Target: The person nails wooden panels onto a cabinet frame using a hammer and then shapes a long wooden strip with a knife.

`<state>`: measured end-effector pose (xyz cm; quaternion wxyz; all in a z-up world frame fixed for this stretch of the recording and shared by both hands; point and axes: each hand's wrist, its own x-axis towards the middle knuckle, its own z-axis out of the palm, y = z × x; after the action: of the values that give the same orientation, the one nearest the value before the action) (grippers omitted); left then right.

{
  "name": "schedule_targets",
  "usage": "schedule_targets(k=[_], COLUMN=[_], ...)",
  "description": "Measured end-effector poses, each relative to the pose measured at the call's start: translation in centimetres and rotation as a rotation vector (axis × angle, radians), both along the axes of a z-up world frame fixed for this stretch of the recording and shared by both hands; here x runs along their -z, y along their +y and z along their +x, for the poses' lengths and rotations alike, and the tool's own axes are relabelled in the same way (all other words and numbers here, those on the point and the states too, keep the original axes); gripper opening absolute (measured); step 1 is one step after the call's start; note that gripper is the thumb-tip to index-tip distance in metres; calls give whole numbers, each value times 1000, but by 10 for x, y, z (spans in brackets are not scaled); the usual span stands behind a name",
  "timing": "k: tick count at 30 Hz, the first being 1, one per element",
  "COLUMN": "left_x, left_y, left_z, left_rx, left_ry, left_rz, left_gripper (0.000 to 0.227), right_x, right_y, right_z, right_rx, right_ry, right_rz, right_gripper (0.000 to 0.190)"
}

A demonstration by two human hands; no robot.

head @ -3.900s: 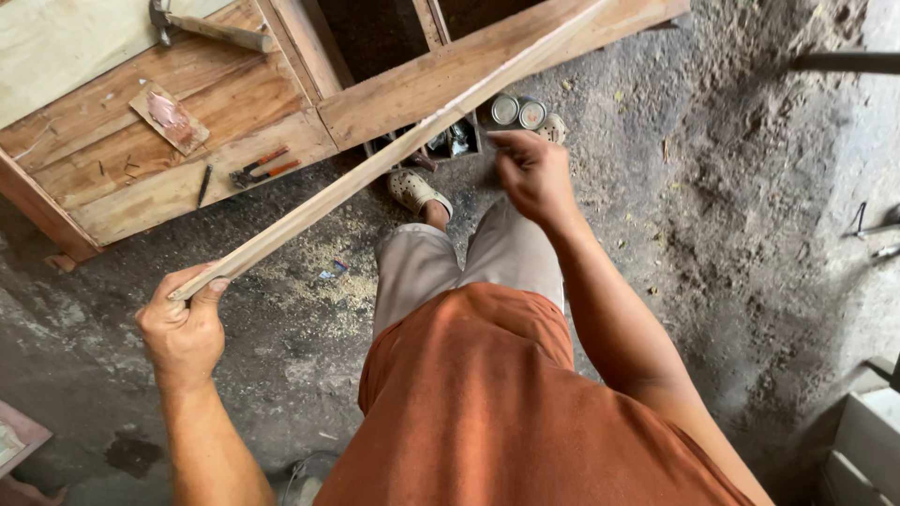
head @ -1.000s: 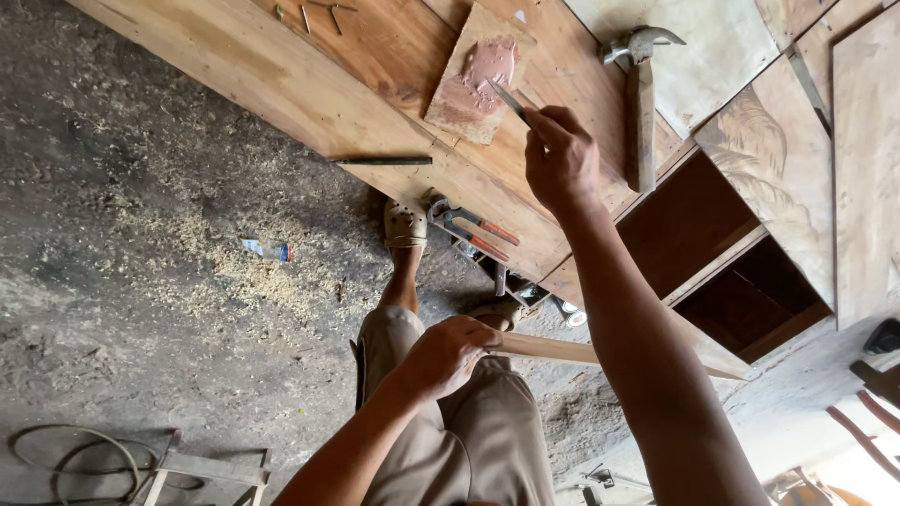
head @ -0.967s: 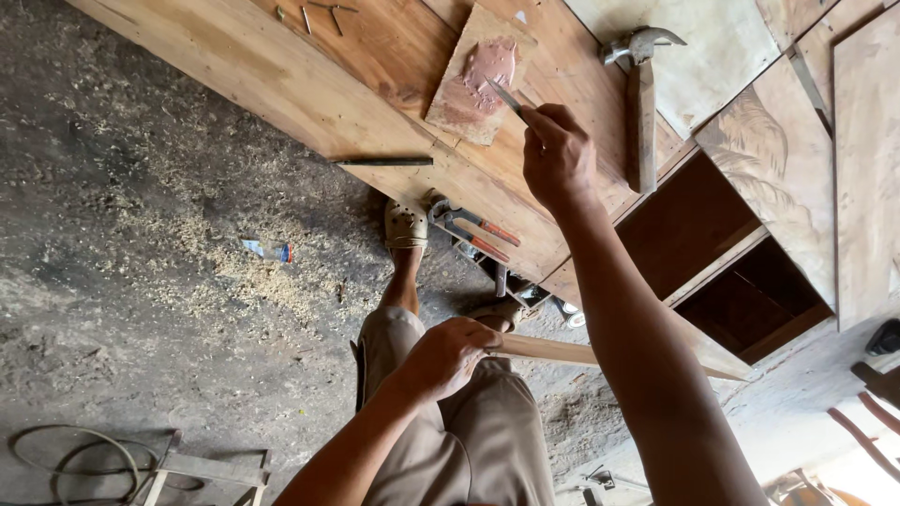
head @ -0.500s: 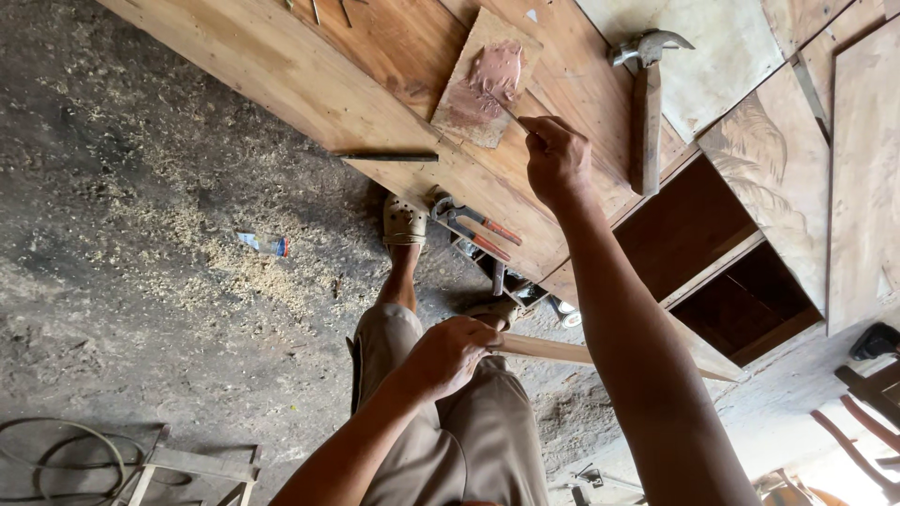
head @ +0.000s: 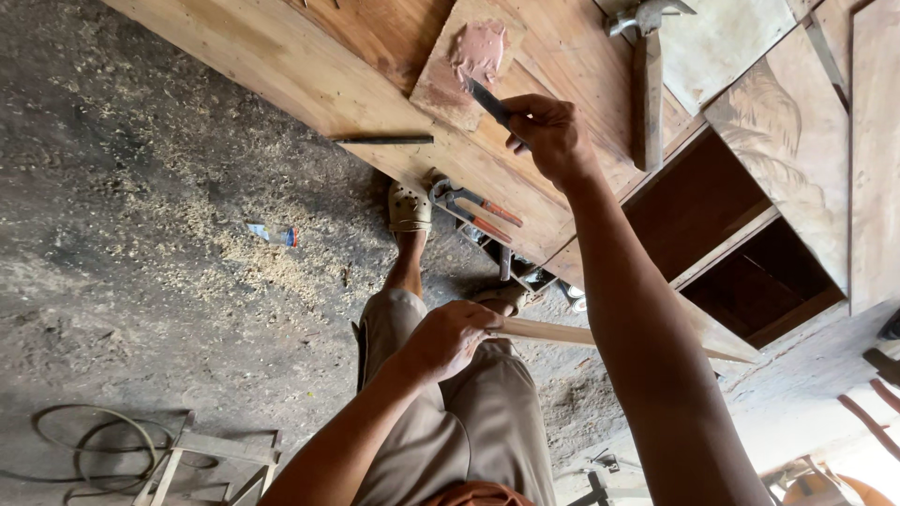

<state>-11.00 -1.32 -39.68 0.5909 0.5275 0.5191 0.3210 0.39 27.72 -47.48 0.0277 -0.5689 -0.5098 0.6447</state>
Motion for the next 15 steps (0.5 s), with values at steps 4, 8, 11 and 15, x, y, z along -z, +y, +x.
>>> schedule_targets(k=[4, 8, 11, 15], left_x=[-19, -42, -72, -120], left_y=[7, 22, 17, 32], left_z=[2, -5, -21, -6], left_rx=[33, 18, 87, 183], left_ry=[3, -60, 59, 46], left_rz=[-49, 13, 146, 228], left_gripper=[24, 27, 29, 16], right_x=[-70, -155, -216, -302], right_y=[-10, -49, -111, -205], right_z=[14, 83, 163, 267], right_rx=[-19, 51, 350, 512], right_ry=[12, -69, 37, -258], right_rz=[42, 120, 98, 213], right_gripper=[21, 17, 19, 17])
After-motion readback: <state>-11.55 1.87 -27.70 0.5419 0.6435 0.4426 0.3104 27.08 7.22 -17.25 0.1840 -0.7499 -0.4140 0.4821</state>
